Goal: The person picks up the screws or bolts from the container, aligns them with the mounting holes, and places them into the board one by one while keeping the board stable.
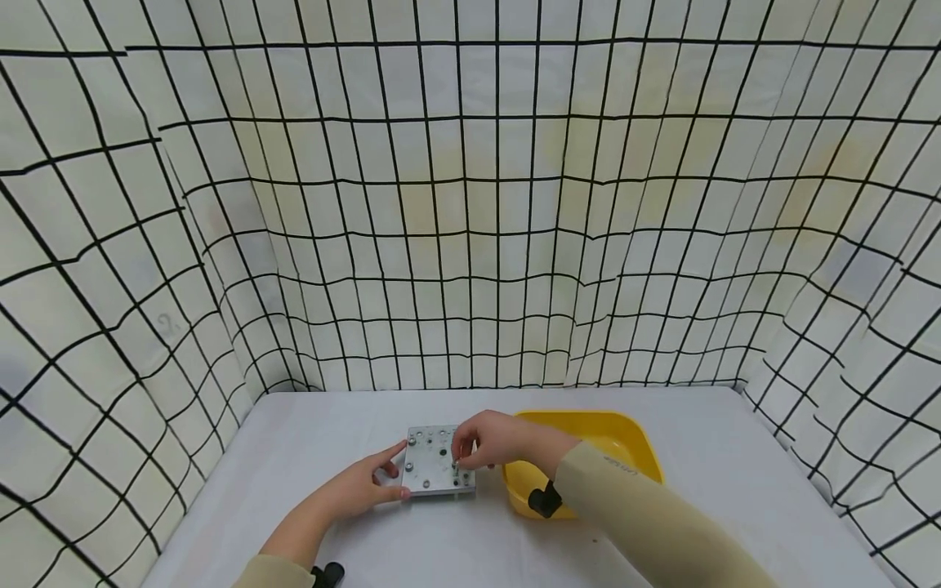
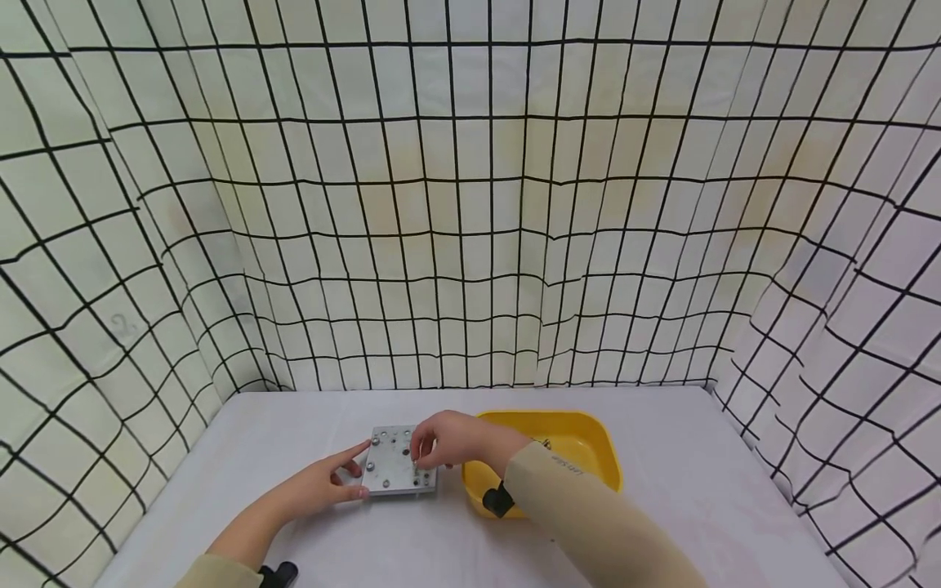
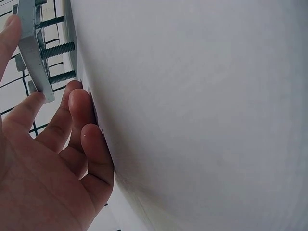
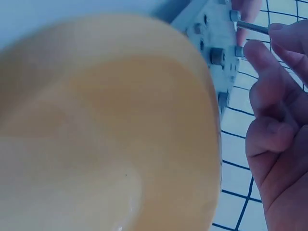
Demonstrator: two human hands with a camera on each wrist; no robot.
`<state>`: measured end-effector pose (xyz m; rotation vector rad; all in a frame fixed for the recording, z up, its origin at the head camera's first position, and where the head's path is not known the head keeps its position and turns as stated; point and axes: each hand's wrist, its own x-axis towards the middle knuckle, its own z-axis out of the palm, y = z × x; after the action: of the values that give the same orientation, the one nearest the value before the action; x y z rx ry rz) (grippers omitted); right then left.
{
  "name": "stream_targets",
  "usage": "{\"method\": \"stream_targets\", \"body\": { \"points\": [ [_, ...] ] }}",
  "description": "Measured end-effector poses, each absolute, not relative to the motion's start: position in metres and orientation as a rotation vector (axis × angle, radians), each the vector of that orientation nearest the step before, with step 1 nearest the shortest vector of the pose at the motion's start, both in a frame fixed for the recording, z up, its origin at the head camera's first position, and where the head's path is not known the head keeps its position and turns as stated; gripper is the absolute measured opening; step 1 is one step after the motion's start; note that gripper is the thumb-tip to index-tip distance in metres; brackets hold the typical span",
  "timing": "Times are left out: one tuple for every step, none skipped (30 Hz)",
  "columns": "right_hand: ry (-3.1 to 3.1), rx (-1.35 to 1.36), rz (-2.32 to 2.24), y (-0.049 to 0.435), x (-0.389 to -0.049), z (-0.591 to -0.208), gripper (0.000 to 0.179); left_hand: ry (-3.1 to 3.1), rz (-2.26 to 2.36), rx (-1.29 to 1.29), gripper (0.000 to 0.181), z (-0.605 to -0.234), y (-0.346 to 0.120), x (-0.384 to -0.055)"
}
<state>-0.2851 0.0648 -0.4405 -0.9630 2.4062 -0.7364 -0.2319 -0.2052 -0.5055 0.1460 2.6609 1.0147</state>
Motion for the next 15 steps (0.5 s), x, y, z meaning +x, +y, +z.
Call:
{"method": "stream_targets", "body": {
  "points": [
    [2.416, -0.970, -0.708, 0.063, -0.285, -0.442, 0.008, 2.659, 1.016, 0.147, 0.092, -0.506, -0.205, -0.232],
    [2.427, -0.978, -0.681, 0.061, -0.285, -0.443, 0.009, 2.655, 1.020, 0.146, 0.092, -0.507, -0.205, -0.233],
    [2.434, -0.978, -0.657, 0.060, -0.285, -0.443, 0.009, 2.653, 1.023, 0.146, 0.092, -0.507, -0.205, -0.233],
    [2.441, -0.981, -0.633, 0.059, -0.285, -0.444, 0.010, 2.653, 1.026, 0.144, 0.092, -0.508, -0.205, -0.233],
    [2.448, -0.983, -0.613, 0.058, -0.284, -0.444, 0.010, 2.652, 1.029, 0.144, 0.092, -0.508, -0.204, -0.233],
    [2.452, -0.984, -0.595, 0.057, -0.284, -0.445, 0.010, 2.653, 1.030, 0.144, 0.092, -0.508, -0.204, -0.233],
    [2.459, -0.989, -0.576, 0.056, -0.284, -0.445, 0.011, 2.652, 1.033, 0.146, 0.092, -0.509, -0.204, -0.233],
    [2.462, -0.994, -0.562, 0.056, -0.284, -0.445, 0.011, 2.651, 1.036, 0.146, 0.092, -0.509, -0.204, -0.233],
    [2.464, -0.998, -0.551, 0.055, -0.284, -0.446, 0.011, 2.653, 1.035, 0.145, 0.092, -0.509, -0.204, -0.233],
    [2.466, -1.007, -0.539, 0.055, -0.284, -0.447, 0.011, 2.657, 1.033, 0.146, 0.092, -0.509, -0.204, -0.233],
    [2.469, -1.012, -0.529, 0.055, -0.284, -0.447, 0.012, 2.658, 1.031, 0.145, 0.092, -0.509, -0.204, -0.233],
    [2.468, -1.012, -0.522, 0.054, -0.284, -0.448, 0.012, 2.660, 1.030, 0.143, 0.091, -0.509, -0.205, -0.233],
    [2.470, -1.014, -0.513, 0.053, -0.284, -0.448, 0.012, 2.662, 1.030, 0.140, 0.091, -0.508, -0.205, -0.232],
    [2.471, -1.010, -0.504, 0.053, -0.284, -0.449, 0.012, 2.662, 1.030, 0.137, 0.091, -0.508, -0.205, -0.232],
    [2.472, -1.008, -0.493, 0.052, -0.284, -0.450, 0.012, 2.663, 1.029, 0.135, 0.091, -0.508, -0.205, -0.232]
  ]
}}
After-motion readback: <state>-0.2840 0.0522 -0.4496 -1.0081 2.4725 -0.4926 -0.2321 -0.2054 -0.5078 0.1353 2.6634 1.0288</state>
